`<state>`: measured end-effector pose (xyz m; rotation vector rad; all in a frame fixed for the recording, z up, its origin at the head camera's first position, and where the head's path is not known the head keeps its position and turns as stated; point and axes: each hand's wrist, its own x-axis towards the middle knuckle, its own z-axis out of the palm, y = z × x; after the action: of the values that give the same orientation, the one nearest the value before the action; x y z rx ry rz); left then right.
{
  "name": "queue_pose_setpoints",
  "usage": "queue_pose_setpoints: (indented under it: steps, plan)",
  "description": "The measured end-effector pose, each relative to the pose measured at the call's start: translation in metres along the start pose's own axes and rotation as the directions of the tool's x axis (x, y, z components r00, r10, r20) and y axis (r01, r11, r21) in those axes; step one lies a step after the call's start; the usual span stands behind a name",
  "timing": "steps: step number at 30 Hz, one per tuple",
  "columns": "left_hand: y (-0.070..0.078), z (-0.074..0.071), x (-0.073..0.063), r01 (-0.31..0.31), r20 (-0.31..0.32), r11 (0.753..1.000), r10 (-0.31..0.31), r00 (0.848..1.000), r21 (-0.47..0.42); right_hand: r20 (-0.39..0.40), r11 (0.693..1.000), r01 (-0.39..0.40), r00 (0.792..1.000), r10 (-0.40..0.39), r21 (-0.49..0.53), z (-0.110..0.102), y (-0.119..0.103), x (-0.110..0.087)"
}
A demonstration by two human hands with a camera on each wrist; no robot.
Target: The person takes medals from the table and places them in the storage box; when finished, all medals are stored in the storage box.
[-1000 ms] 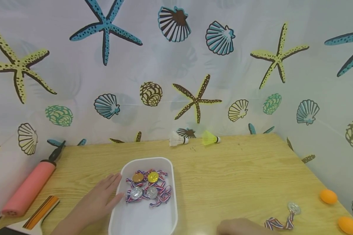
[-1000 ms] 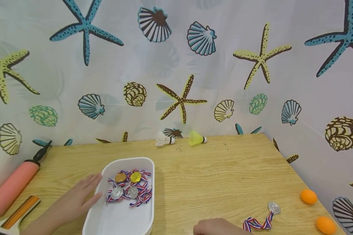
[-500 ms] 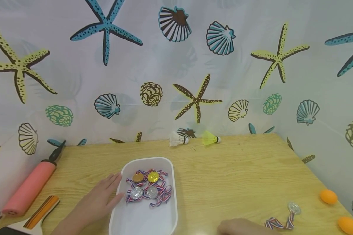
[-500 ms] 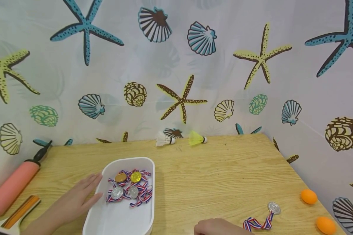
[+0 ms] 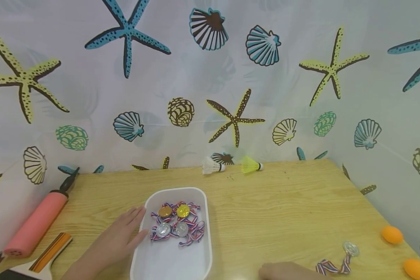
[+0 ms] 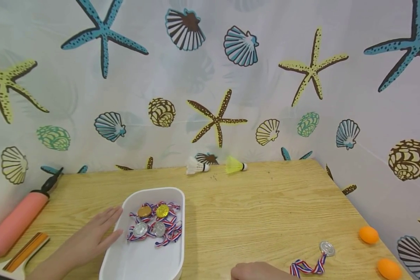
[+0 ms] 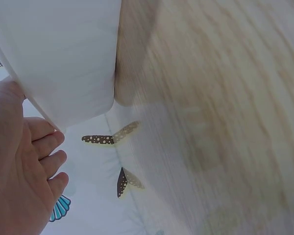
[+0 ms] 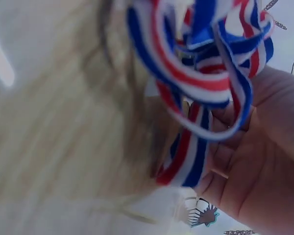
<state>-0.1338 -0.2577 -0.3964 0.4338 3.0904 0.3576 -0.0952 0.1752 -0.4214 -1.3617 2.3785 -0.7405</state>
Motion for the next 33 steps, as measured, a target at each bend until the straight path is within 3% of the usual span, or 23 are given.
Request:
queue_pose_setpoints:
  steps: [1, 3, 5, 7, 8, 12, 18, 28, 33]
  plan:
    - [0.0, 0.0, 0.0, -0.001, 0.001, 1.0, 0.001, 1.0, 0.0, 0.036, 0.986, -0.085, 0.996, 0.081, 0.145, -0.001, 0.002, 0.0]
    - [0.0, 0.0, 0.0, -0.002, 0.001, 1.0, 0.002, 1.0, -0.001, 0.073, 0.937, -0.174, 0.985, 0.159, 0.302, -0.001, 0.006, 0.002]
    - [0.0, 0.0, 0.0, 0.0, 0.001, 1.0, 0.0, 1.0, -0.004, 0.093, 0.908, -0.151, 0.988, 0.124, 0.39, -0.003, 0.011, 0.005]
    - [0.0, -0.001, -0.001, 0.002, 0.004, 1.0, -0.002, 1.0, -0.005, 0.139, 0.844, -0.165, 0.984, 0.108, 0.511, -0.007, 0.015, 0.009]
    - [0.0, -0.001, 0.0, 0.002, 0.004, 1.0, -0.002, 1.0, -0.006, 0.133, 0.848, -0.156, 0.986, 0.102, 0.507, -0.01, 0.016, 0.009]
    - [0.0, -0.001, 0.0, -0.005, 0.002, 1.0, 0.005, 1.0, -0.009, 0.118, 0.762, -0.195, 0.981, 0.155, 0.617, -0.029, 0.016, 0.008]
    - [-0.001, -0.001, 0.0, -0.005, 0.006, 1.0, 0.005, 1.0, -0.008, 0.019, 0.765, -0.12, 0.99, 0.14, 0.633, -0.06, 0.016, 0.009]
    - [-0.001, 0.0, 0.0, -0.009, 0.001, 1.0, 0.009, 1.0, -0.013, -0.031, 0.702, -0.085, 0.988, 0.151, 0.707, -0.094, 0.008, 0.016]
    - [0.0, -0.001, 0.0, 0.001, 0.001, 1.0, -0.001, 1.0, -0.02, -0.095, 0.735, -0.013, 0.99, 0.105, 0.677, -0.102, 0.006, 0.021]
